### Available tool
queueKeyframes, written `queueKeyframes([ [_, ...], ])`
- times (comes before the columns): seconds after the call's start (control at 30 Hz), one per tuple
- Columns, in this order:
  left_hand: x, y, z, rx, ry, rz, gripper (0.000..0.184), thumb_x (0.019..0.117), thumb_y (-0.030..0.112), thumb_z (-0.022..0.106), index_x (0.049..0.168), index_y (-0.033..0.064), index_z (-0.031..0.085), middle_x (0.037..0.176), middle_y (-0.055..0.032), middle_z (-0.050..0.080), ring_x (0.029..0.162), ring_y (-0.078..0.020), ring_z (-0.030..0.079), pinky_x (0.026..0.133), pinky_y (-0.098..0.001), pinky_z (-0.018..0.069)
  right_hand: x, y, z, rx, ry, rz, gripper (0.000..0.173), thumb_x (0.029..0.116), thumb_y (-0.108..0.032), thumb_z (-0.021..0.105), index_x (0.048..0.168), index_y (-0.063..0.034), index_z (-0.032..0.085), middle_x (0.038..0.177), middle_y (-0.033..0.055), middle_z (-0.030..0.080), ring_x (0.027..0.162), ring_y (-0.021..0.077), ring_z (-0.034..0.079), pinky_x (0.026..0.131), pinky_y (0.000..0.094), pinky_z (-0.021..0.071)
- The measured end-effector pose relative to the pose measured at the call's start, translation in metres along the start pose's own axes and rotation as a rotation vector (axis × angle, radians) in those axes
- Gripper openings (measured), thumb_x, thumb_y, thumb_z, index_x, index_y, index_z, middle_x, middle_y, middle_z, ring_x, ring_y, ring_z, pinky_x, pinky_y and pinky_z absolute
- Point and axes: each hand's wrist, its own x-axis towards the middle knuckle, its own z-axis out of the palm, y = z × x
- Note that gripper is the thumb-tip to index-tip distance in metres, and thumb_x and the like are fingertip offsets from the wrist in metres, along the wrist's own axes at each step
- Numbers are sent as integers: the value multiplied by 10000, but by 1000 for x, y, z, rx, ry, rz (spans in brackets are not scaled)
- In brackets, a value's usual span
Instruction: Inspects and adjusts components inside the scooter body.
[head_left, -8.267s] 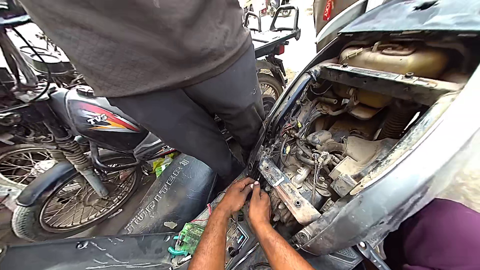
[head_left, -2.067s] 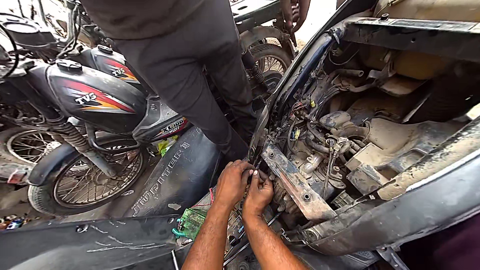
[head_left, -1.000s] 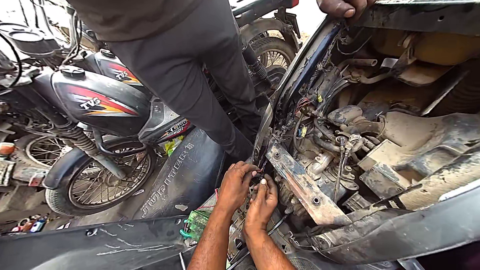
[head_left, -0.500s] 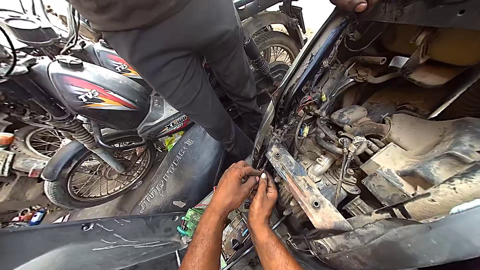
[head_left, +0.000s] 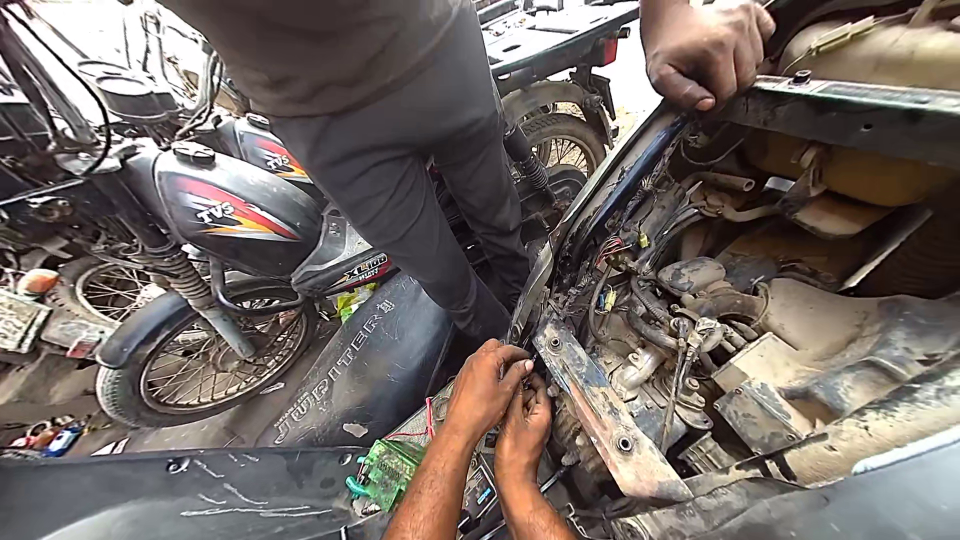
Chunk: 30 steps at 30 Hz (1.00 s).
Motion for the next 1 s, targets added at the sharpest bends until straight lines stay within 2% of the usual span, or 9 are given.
queueKeyframes([
  [0.2, -3, 21, 8, 203, 152, -64, 116, 901, 438, 724, 920, 332, 768, 899, 135, 653, 856, -61, 650, 750, -396, 586, -5, 4, 0, -148, 26, -92, 271, 922, -95, 702, 1193, -85, 706, 777, -9, 696, 671, 88, 665, 654, 312, 599],
  [0.3, -3, 29, 14, 221, 213, -84, 94, 892, 390, 720, 895, 310, 769, 878, 122, 653, 858, -72, 650, 747, -388, 582, -7, 6, -3, -164, 8, -191, 308, 942, -116, 667, 1243, -70, 714, 1039, 31, 737, 966, 90, 702, 899, 296, 596],
  [0.37, -4, 28, 19, 227, 238, -51, 117, 915, 365, 685, 922, 288, 773, 912, 99, 655, 920, -96, 645, 798, -385, 575, -8, 11, -6, -179, -1, -216, 319, 942, -140, 659, 1245, -68, 724, 1148, 76, 712, 1081, 129, 676, 984, 316, 564],
  [0.6, -4, 25, 24, 412, 183, 104, 144, 942, 366, 669, 922, 274, 778, 1014, 62, 638, 1006, -146, 597, 853, -375, 510, -11, 15, -7, -56, -51, -194, 266, 981, -138, 575, 1175, -18, 712, 1195, 132, 665, 1157, 175, 627, 1033, 328, 518],
  [0.7, -6, 25, 8, 361, 35, 80, 182, 970, 394, 636, 1002, 324, 800, 1077, 80, 642, 1054, -124, 592, 902, -371, 516, -5, 9, 1, 121, -45, -136, 228, 1036, -136, 560, 1154, -26, 722, 1072, 91, 727, 1026, 155, 696, 940, 336, 590],
  [0.77, -11, 17, -5, 144, 25, 11, 179, 972, 383, 636, 1018, 323, 798, 1100, 117, 675, 1036, -70, 635, 900, -376, 570, -2, -3, 5, 240, -10, 21, 338, 1099, -218, 466, 1000, -6, 710, 810, 92, 681, 723, 165, 672, 678, 336, 597],
  [0.83, -16, 9, -16, -47, 104, -62, 140, 964, 309, 655, 968, 296, 795, 1042, 126, 712, 886, -56, 677, 775, -370, 606, 2, -11, 9, 318, 33, 182, 465, 1121, -305, 399, 857, -3, 634, 626, 79, 534, 484, 166, 513, 453, 307, 475],
  [0.9, -20, 2, -18, -123, 140, -102, 142, 970, 277, 654, 974, 290, 796, 1009, 130, 720, 837, -50, 683, 729, -353, 611, 3, -15, 11, 352, 56, 244, 460, 1107, -330, 465, 804, -17, 610, 577, 59, 474, 433, 155, 446, 406, 287, 421],
  [1.0, -19, -1, -11, -93, 132, -100, 162, 995, 301, 641, 1043, 300, 795, 1039, 134, 725, 904, -52, 686, 803, -372, 601, 5, -22, 21, 408, 105, 237, 300, 1024, -294, 655, 983, -2, 706, 683, 94, 587, 525, 158, 529, 483, 303, 473],
])
